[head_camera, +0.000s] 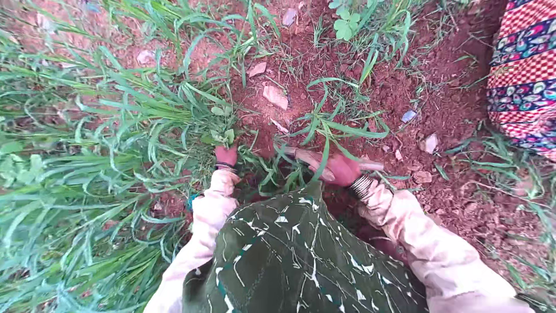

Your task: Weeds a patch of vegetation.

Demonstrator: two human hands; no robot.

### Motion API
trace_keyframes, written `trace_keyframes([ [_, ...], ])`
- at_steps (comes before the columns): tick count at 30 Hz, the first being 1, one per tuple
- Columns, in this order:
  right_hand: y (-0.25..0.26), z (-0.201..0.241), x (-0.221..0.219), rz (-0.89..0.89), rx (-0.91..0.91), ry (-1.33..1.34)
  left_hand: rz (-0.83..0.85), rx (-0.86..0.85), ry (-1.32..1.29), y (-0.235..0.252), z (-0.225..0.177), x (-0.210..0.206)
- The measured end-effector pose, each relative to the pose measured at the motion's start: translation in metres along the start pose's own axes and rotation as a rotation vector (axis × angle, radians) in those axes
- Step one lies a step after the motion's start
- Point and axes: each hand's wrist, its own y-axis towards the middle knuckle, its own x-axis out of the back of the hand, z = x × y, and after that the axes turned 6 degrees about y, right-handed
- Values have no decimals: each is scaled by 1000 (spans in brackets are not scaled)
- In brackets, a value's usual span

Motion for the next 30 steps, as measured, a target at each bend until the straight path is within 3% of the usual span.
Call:
trace_keyframes([
  [4, -80, -26, 24, -279, 27, -79, 100, -37, 445, -7, -27, -1],
  [8, -147, -37, 67, -352, 15, -207, 131, -3, 625, -5, -51, -5],
  [14, -218, -54, 98, -468, -82, -379, 325, -81, 957, 10, -75, 5],
  [19, -213, -68, 96, -661, -220, -382, 360, -79, 1024, 23, -78, 7],
  [23, -177, -88, 98, -764, -184, -418, 331, -96, 1154, 22, -86, 3],
  [28, -148, -86, 69, -495, -21, -399, 332, -103, 1195, 29, -83, 5],
  [30, -154, -71, 43, -400, -106, -287, 323, -83, 1167, 32, -82, 6],
])
